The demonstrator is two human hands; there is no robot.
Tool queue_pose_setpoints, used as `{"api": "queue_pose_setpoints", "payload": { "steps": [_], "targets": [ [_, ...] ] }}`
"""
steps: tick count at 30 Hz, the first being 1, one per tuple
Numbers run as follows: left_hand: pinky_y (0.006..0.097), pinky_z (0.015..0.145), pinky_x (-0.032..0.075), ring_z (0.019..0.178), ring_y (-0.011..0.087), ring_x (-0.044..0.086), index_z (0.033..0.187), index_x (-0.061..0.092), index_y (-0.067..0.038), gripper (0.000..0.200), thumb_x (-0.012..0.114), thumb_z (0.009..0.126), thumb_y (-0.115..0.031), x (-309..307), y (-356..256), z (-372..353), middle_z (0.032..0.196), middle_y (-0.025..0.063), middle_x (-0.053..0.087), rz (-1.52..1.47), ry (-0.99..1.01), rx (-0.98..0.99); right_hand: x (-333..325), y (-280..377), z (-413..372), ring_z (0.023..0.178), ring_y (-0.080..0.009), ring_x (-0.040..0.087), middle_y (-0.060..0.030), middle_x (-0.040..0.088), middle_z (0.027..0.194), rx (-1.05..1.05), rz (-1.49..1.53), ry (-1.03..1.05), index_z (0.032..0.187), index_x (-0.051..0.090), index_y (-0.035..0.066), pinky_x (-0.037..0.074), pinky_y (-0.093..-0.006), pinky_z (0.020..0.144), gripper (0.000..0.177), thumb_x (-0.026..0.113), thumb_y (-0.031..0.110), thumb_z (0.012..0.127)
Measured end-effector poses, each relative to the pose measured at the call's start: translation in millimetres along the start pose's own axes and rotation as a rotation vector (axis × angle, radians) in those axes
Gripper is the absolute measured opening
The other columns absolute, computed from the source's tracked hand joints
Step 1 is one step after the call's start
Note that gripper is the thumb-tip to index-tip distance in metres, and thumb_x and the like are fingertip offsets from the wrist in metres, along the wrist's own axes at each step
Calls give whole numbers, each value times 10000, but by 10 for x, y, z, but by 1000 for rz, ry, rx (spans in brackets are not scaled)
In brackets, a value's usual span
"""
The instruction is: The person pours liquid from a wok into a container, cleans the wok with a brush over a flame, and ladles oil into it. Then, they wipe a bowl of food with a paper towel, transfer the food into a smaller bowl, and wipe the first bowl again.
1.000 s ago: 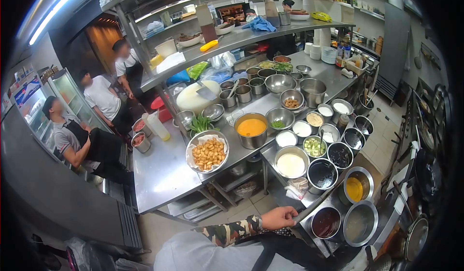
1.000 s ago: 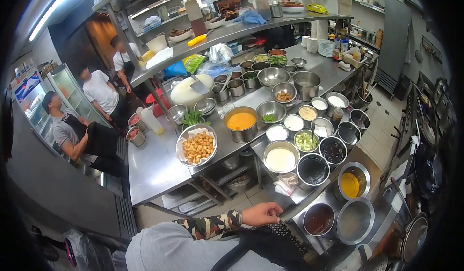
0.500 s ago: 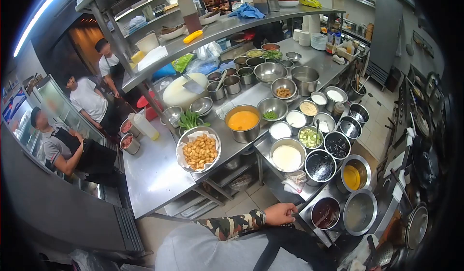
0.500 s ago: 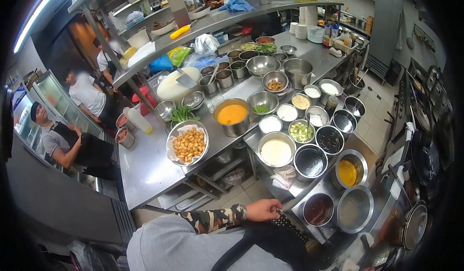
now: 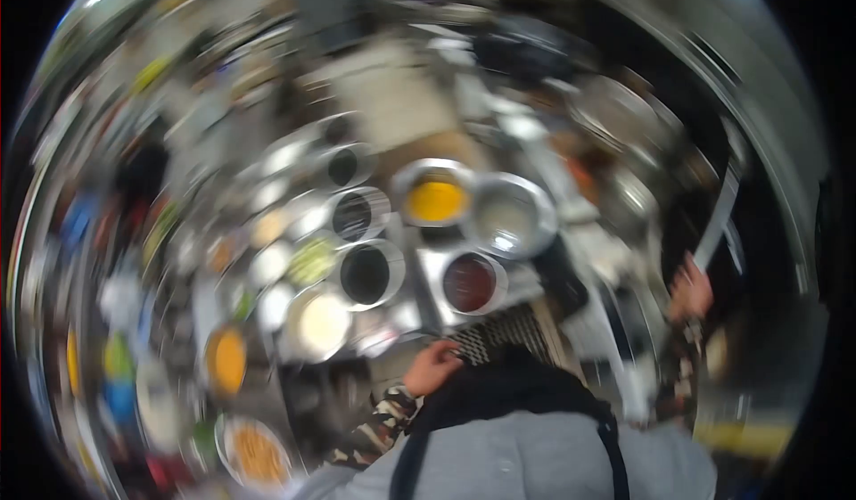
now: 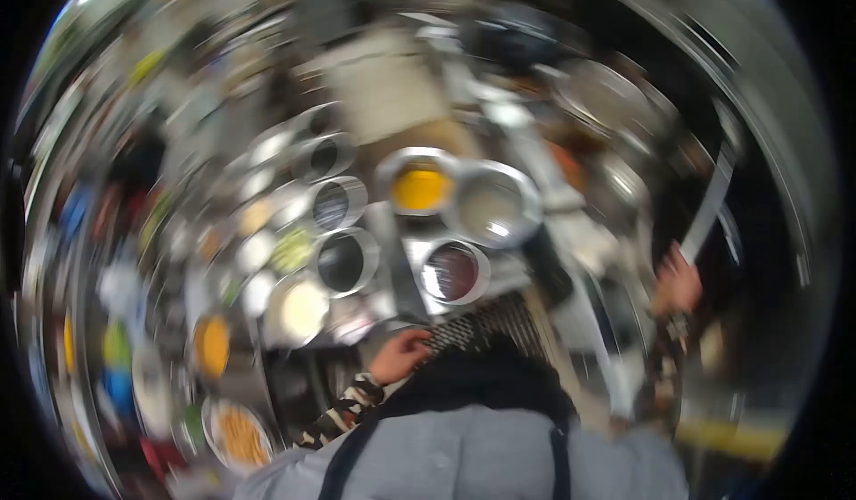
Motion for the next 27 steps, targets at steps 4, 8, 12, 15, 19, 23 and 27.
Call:
{"api": "queue_pose_setpoints", "payload": {
  "steps": [4,8,12,15,19,23,27],
  "targets": [
    [225,629,464,729,70,554,1175,548,-26,334,609,854,-97,593,-150,589,802,11,591,3,369,31,-879,191,-803,439,-96,479,-14,512,619,-118,-206,-251,1014,595,38,376,-250,366,185,597,130,854],
    [260,771,481,832,114,593,1158,562,6,347,642,872,-173,1552,-979,1561,912,64,636,175,546,9,-1075,88,-755,362,-100,420,-13,458,559,-32,-469,-336,872,524,34,322,-267,293,87,589,90,859],
    [373,800,493,907,288,644,1092,606,4,392,616,866,-317,2778,-1315,2736,969,176,664,405,343,370,-2102,-112,-880,352,-77,395,14,427,540,-65,-317,-467,1006,539,22,314,-234,282,156,545,34,850],
    [415,814,487,931,376,613,1083,600,27,489,686,777,-344,3006,-1574,3349,1000,233,637,585,8,445,-2377,-66,-1136,354,-62,380,22,420,542,-72,-269,-491,1064,532,24,309,-226,284,205,539,33,859],
    [424,894,456,1018,369,578,1050,614,4,628,719,685,-496,3442,-1321,3806,1072,211,620,1207,265,257,-2532,-50,-1113,366,-57,383,24,436,562,-17,-233,-501,1093,532,31,310,-226,295,242,543,28,851],
    [422,850,487,986,358,604,1059,617,-1,586,701,718,-471,3233,-1656,3714,1067,196,626,1225,340,359,-2526,-164,-1076,378,-58,400,22,457,580,13,-126,-479,1110,544,34,321,-227,308,268,555,19,842],
    [442,816,524,960,301,620,1314,435,-25,571,617,842,-290,3029,-2039,3103,1133,173,583,-209,655,-147,-2523,-263,-1076,384,-58,404,22,467,597,-4,-93,-494,1173,530,24,325,-229,321,338,556,2,837]
  ]
}}
Point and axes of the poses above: each hand's wrist, its own z-axis towards the middle knuckle, its own x-axis out of the palm, y = z × x, the point moved 7 cm from there along z, towards the middle knuckle
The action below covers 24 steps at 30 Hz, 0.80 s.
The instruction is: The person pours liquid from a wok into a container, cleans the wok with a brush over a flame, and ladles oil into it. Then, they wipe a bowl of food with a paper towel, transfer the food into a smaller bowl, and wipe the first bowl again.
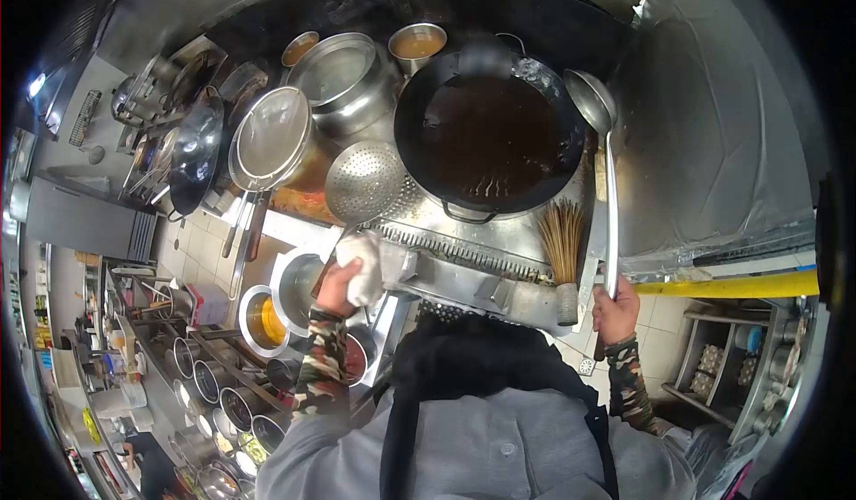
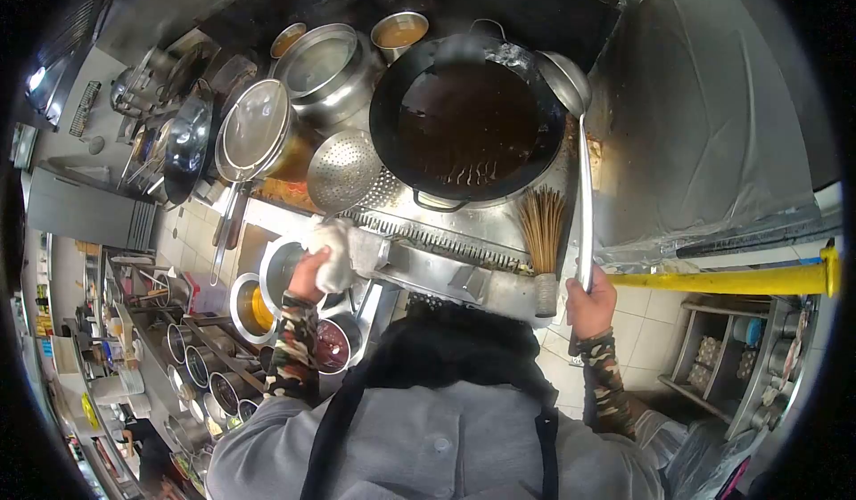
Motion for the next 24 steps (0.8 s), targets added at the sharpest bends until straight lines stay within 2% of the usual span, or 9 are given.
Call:
{"api": "queue_pose_setpoints", "payload": {
  "steps": [1,4,7,9,10,11,14,19,24],
  "targets": [
    [503,940,454,1071,351,568,1390,319,-63,672,588,866,-387,-93,239,125,1241,203,520,-319,179,-88,14,-28,26,387,-57,405,22,470,605,-13,7,-3,1186,524,23,324,-229,325,352,558,1,837],
    [587,1077,250,1200,455,447,1432,253,-152,782,474,852,-628,557,126,376,1320,224,456,-659,368,-28,129,-68,110,385,-59,399,24,466,603,32,35,-31,1209,514,24,319,-229,333,369,562,11,843],
    [528,812,502,906,312,607,1207,480,-132,427,453,925,-451,511,522,976,967,156,599,-229,256,-310,307,77,69,386,-67,397,13,452,575,50,45,-37,1215,504,33,323,-230,334,353,545,16,865],
    [459,652,531,768,272,604,1051,530,-92,266,432,932,-309,678,733,1154,825,120,593,-436,332,-411,385,151,28,385,-68,399,6,454,569,49,39,-79,1213,505,32,321,-231,331,351,543,13,865],
    [438,659,529,757,276,593,1043,540,-74,266,385,939,-264,678,757,1228,831,110,597,-91,330,-211,416,173,25,382,-67,401,3,461,572,29,40,-94,1212,504,32,321,-232,327,353,542,10,862],
    [478,686,516,780,291,604,1012,560,-71,324,359,923,-309,813,911,1267,853,112,612,-383,344,-472,461,216,15,381,-66,399,3,466,576,31,52,-120,1209,503,33,321,-233,326,354,544,11,858],
    [584,776,468,851,333,626,1004,603,-78,411,359,869,-380,1425,779,1255,940,146,650,-559,439,-546,535,272,101,387,-66,404,5,481,610,0,35,-135,1221,491,44,330,-233,325,377,556,13,851],
    [462,742,522,803,285,645,1040,604,-77,412,471,928,-450,1583,838,1397,910,105,667,-633,378,-646,766,1066,586,401,-57,414,8,481,611,-191,-61,-183,1235,504,87,332,-236,323,406,563,19,840],
    [412,639,520,657,249,619,944,599,-75,417,414,963,-448,1475,676,1366,775,68,643,-474,200,-569,851,1893,1470,566,-265,616,-149,637,717,-381,-821,-198,1126,587,15,492,-350,536,390,634,116,752]
  ]
}}
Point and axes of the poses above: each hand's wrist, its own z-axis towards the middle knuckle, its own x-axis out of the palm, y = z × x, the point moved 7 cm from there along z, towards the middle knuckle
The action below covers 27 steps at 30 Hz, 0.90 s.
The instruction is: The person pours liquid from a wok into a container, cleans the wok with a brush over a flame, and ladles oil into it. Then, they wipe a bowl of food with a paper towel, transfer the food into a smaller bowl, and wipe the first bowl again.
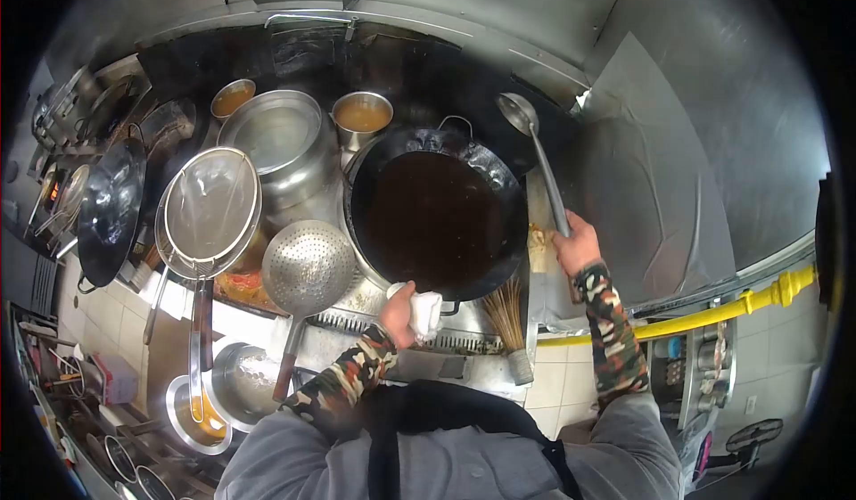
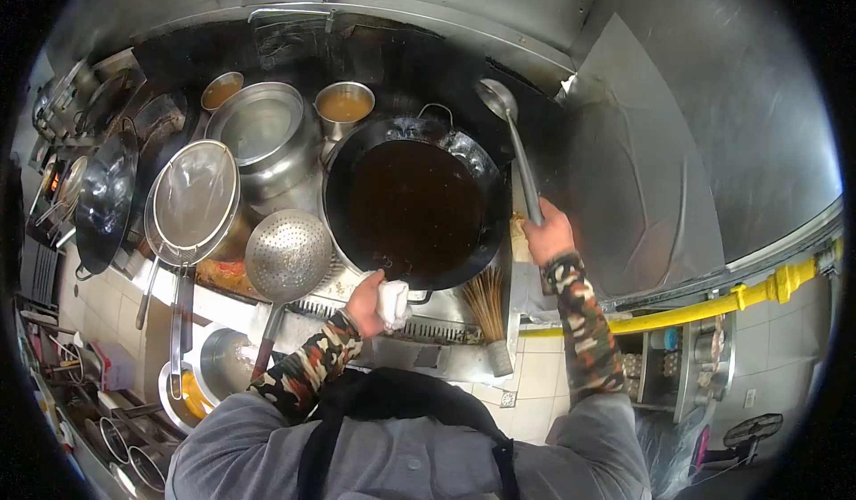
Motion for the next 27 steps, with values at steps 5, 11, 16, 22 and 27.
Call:
{"api": "queue_pose_setpoints", "payload": {
  "steps": [5,11,16,22,27],
  "targets": [
    [315,529,488,549,172,574,825,608,-92,417,515,920,-488,100,136,154,684,30,607,226,274,-174,121,520,5,561,-167,585,-94,610,658,83,49,156,1136,586,-15,495,-313,557,395,630,87,758],
    [340,503,465,564,179,605,836,644,-67,293,557,897,-340,-136,254,575,716,56,646,250,102,-132,222,475,-147,657,-226,623,-157,629,739,-61,-12,113,1174,562,-32,497,-328,650,439,628,92,759],
    [459,703,518,746,271,638,994,585,-58,411,481,922,-448,-56,114,248,861,81,651,219,85,-245,231,261,-223,894,-311,642,-240,643,989,-54,25,96,1183,538,-81,486,-341,809,484,644,106,750],
    [438,841,497,985,247,620,1129,558,-63,393,454,963,-403,-138,38,175,1067,91,645,114,147,-114,82,189,-160,1010,-374,604,-264,619,1056,-44,-18,36,1207,537,-43,464,-368,887,512,659,145,747],
    [443,771,524,854,259,635,1035,577,-66,393,483,946,-437,-132,128,259,966,91,653,61,96,-229,-28,260,-120,949,-384,613,-254,626,982,-14,-78,52,1179,555,-20,476,-392,835,479,643,148,738]
  ]
}}
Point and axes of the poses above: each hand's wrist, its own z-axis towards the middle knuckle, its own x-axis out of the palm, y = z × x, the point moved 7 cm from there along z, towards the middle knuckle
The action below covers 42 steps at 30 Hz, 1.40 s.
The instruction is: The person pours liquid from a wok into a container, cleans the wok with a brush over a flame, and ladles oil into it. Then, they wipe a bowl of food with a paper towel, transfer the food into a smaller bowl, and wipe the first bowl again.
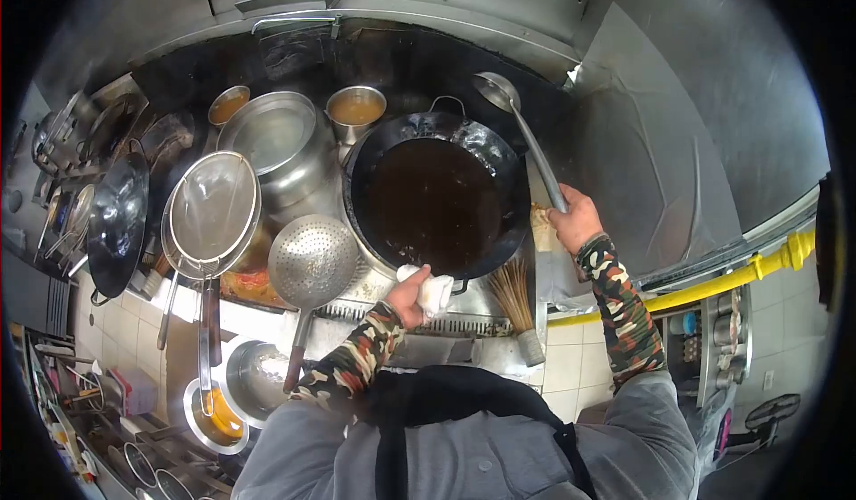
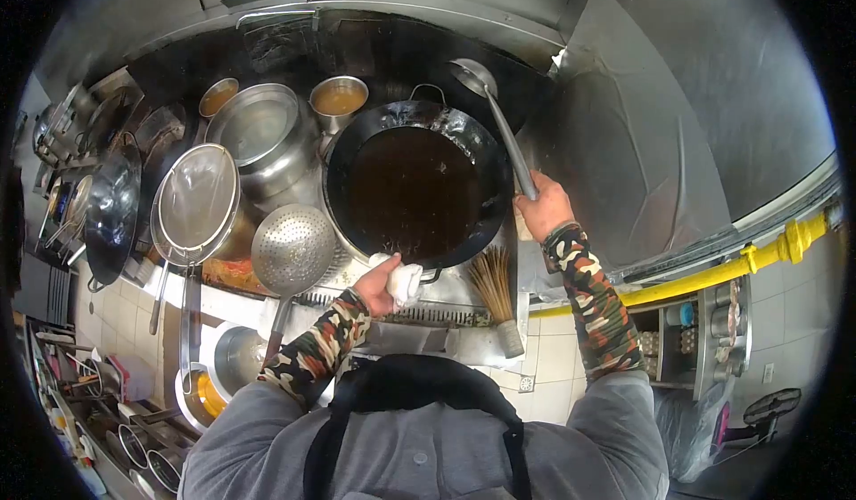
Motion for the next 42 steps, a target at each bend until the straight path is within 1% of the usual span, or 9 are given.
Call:
{"api": "queue_pose_setpoints", "payload": {
  "steps": [11,14,16,24,26,28,32,38,42],
  "targets": [
    [360,609,523,657,231,638,858,610,-22,193,496,902,-171,-426,-78,575,754,90,644,344,-180,283,264,870,1085,1031,-384,583,-245,621,1048,-140,-377,221,1100,602,7,462,-420,903,385,618,168,751],
    [355,645,535,691,231,641,920,592,-15,209,516,918,-211,-401,-6,635,776,94,638,212,-132,267,330,969,1164,488,-251,618,-165,634,718,-97,-527,324,1132,577,15,512,-366,473,340,569,119,808],
    [379,715,542,776,252,655,1032,575,-38,337,524,940,-359,111,19,118,856,117,660,26,91,206,308,997,1065,783,-357,671,-219,657,934,30,-520,395,1088,602,1,555,-423,647,321,539,90,787],
    [527,869,480,948,349,616,1106,556,-16,443,574,867,-389,108,22,106,1035,179,630,-164,290,-12,399,1121,1107,1011,-372,609,-238,641,1022,-150,-709,325,1058,631,6,491,-441,874,332,531,111,760],
    [536,929,453,966,364,604,1124,539,10,404,548,887,-317,230,-81,-253,1073,171,611,-115,431,65,358,1251,1115,969,-368,629,-237,651,991,-150,-717,283,1027,640,-13,512,-431,833,310,563,88,745],
    [531,909,468,962,345,608,1094,539,22,339,527,914,-264,110,-5,-14,1043,162,615,-120,321,119,466,1236,1142,555,-329,651,-209,633,707,-136,-775,422,1066,563,-18,530,-424,477,262,551,109,838],
    [484,825,515,868,312,635,1010,554,17,234,508,929,-197,95,117,544,921,150,639,-195,387,-50,576,1195,1247,496,-313,632,-190,615,638,101,-915,468,1069,552,-19,513,-411,440,248,552,119,863],
    [411,684,505,794,321,648,885,616,-69,150,630,754,-140,-549,216,1215,822,148,653,347,17,532,720,1005,1719,603,-291,663,-144,646,670,60,-1403,782,1072,604,46,513,-392,485,270,625,157,827],
    [391,664,496,779,301,650,898,629,-68,151,597,753,-90,-414,415,1110,819,158,651,627,42,820,345,1763,1032,496,-227,605,-110,593,591,34,-1012,554,1067,596,58,474,-358,413,277,645,103,798]
  ]
}}
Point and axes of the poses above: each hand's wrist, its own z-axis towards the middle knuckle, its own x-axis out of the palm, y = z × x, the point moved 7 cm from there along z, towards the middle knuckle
